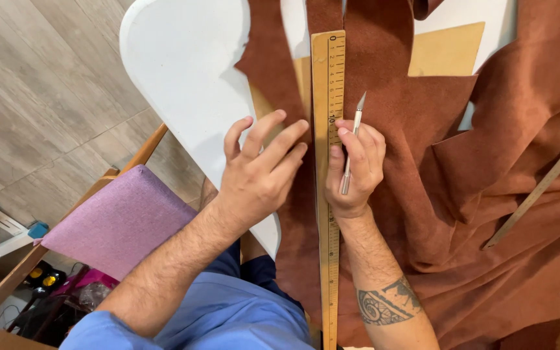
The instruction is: Marking lines on a large piece of brown leather using a wooden ruler and a silver marking pen on a cutting table
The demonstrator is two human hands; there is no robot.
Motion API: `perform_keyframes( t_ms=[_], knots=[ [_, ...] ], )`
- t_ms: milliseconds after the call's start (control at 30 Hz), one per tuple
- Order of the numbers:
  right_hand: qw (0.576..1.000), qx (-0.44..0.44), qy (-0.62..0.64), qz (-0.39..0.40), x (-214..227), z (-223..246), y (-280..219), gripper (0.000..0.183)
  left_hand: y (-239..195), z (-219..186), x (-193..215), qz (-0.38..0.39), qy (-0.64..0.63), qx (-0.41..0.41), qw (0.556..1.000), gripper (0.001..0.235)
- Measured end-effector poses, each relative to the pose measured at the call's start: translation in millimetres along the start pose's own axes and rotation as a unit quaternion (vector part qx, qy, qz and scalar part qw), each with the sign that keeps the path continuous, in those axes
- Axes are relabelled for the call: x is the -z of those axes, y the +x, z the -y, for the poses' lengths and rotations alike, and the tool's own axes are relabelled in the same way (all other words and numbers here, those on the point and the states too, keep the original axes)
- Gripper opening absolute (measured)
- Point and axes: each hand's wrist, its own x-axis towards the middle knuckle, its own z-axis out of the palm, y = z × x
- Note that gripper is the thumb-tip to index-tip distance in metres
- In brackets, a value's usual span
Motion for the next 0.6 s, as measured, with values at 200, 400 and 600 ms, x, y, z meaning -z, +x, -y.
perform_keyframes(
  t_ms=[200, 400, 600],
  knots=[
    [1.0, -0.006, 0.026, -0.01, -1, -1, 0, 0.024, -19, 5, -22, -0.007, 0.034, -0.069, 0.997, 0.01],
    [1.0, 0.002, 0.026, -0.013, -1, -2, -1, 0.026, -21, 7, -30, -0.032, 0.042, -0.071, 0.996, 0.017],
    [0.998, -0.009, 0.054, -0.012, 3, 4, 3, 0.031, -17, -12, -28, 0.041, -0.074, 0.013, 0.996, 0.079]
  ],
)
